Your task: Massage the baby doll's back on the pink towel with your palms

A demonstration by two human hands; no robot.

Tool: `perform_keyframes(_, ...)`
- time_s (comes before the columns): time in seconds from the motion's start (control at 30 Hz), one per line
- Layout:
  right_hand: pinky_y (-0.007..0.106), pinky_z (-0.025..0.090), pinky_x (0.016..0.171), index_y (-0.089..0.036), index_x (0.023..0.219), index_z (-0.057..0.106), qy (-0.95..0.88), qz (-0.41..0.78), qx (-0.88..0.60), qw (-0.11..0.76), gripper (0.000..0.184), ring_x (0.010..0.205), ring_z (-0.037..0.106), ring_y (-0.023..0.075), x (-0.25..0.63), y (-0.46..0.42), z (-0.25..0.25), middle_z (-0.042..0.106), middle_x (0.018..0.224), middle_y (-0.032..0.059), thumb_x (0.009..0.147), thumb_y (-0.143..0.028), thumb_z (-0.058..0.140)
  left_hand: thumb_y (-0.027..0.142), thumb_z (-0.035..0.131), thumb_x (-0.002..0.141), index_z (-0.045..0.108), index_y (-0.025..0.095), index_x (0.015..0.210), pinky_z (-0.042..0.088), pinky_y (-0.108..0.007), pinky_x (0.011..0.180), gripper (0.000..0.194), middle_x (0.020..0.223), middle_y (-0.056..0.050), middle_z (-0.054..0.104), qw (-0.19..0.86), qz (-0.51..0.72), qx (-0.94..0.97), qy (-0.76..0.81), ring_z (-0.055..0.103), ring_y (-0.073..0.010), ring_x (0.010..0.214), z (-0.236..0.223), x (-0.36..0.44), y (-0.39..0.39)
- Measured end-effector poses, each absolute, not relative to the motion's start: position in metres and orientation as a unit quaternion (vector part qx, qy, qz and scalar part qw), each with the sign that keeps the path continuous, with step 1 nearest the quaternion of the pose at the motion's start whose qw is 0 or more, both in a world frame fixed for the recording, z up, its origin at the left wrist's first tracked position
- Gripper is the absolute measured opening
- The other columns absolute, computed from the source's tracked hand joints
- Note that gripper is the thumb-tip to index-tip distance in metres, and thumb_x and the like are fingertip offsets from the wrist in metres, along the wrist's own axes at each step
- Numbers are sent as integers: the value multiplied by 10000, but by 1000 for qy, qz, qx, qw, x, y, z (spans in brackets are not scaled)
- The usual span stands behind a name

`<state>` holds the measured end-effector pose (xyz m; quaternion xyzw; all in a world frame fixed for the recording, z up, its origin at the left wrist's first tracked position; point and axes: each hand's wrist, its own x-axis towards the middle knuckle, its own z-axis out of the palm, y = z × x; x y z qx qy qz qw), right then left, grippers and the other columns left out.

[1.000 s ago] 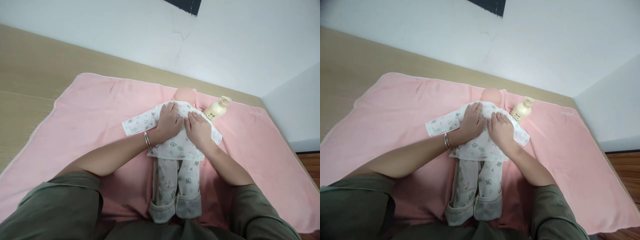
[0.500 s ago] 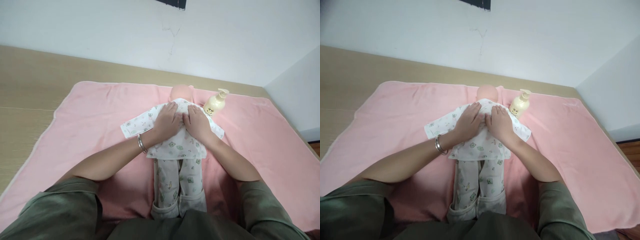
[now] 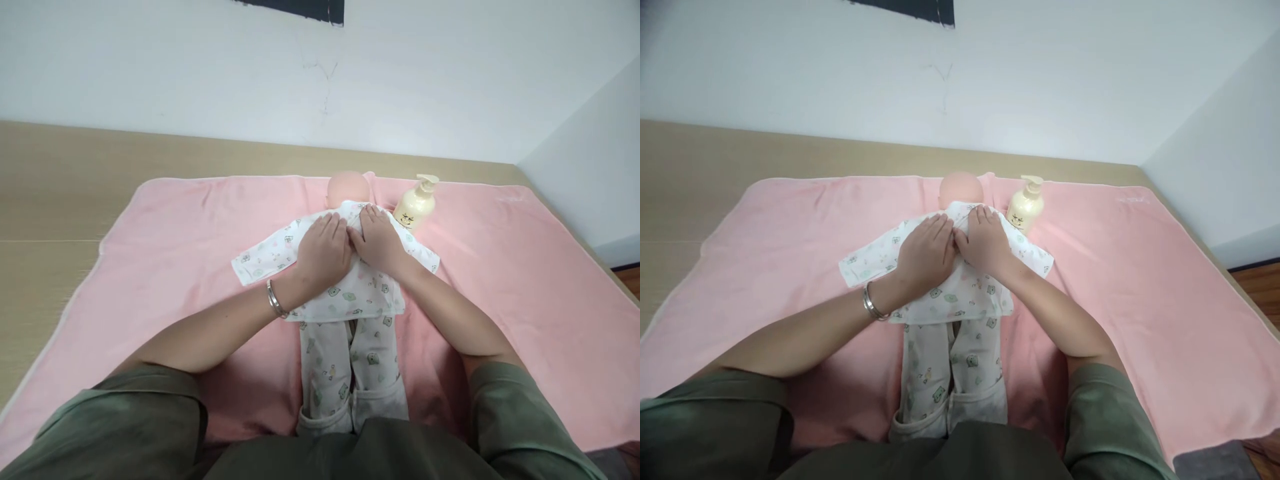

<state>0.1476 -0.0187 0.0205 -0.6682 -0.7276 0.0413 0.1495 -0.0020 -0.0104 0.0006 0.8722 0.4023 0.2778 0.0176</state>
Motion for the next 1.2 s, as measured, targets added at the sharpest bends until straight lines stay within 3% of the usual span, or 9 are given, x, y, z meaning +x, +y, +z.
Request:
perform_keyframes(0.27, 483, 327, 1205, 36, 1408, 485, -719, 26, -676, 159, 544, 1418, 438, 340, 134, -41, 27, 517, 1462, 232, 1006, -298, 336, 292, 292, 959, 539, -44, 1307, 398, -515, 1169, 542, 1401, -255, 552, 69, 211, 871, 439, 492, -334, 1361, 11, -5, 16)
perform_keyframes(0.47, 451, 367, 1192, 2, 1389, 519, -731, 59, -665, 142, 505, 1420, 444, 308, 136, -45, 37, 531, 1462, 197, 995, -251, 330, 288, 306, 969, 569, -47, 1262, 424, -511, 1141, 518, 1323, -266, 600, 22, 230, 865, 446, 544, -349, 1296, 12, -2, 4)
perform_keyframes(0.7, 488, 239, 1251, 70, 1459, 384, -720, 67, -674, 150, 619, 1488, 315, 344, 149, -24, 25, 393, 1549, 243, 982, -322, 346, 272, 318, 978, 584, 12, 1276, 387, -507, 1176, 477, 1372, -233, 583, 47, 258, 863, 431, 499, -325, 1359, 9, -3, -9)
perform_keyframes(0.83, 582, 221, 1229, 27, 1482, 370, -709, 74, -686, 145, 599, 1492, 292, 372, 137, -34, 26, 374, 1561, 243, 978, -292, 310, 341, 405, 945, 499, 36, 1375, 270, -611, 1204, 535, 1476, -209, 497, 116, 251, 837, 473, 377, -377, 1440, 5, -4, 6)
perform_keyframes(0.93, 639, 216, 1206, -25, 1506, 353, -706, 91, -686, 148, 590, 1502, 266, 378, 131, -41, 27, 334, 1585, 230, 966, -253, 291, 352, 415, 937, 471, 52, 1406, 206, -615, 1225, 560, 1514, -193, 459, 141, 263, 822, 485, 321, -372, 1473, -1, -3, 11)
perform_keyframes(1.2, 527, 194, 1249, -53, 1477, 415, -714, 70, -665, 208, 574, 1500, 294, 307, 143, -29, 14, 388, 1571, 184, 958, -277, 316, 370, 416, 925, 516, 98, 1375, 245, -561, 1226, 536, 1490, -158, 499, 156, 315, 812, 467, 378, -331, 1443, -9, -4, 9)
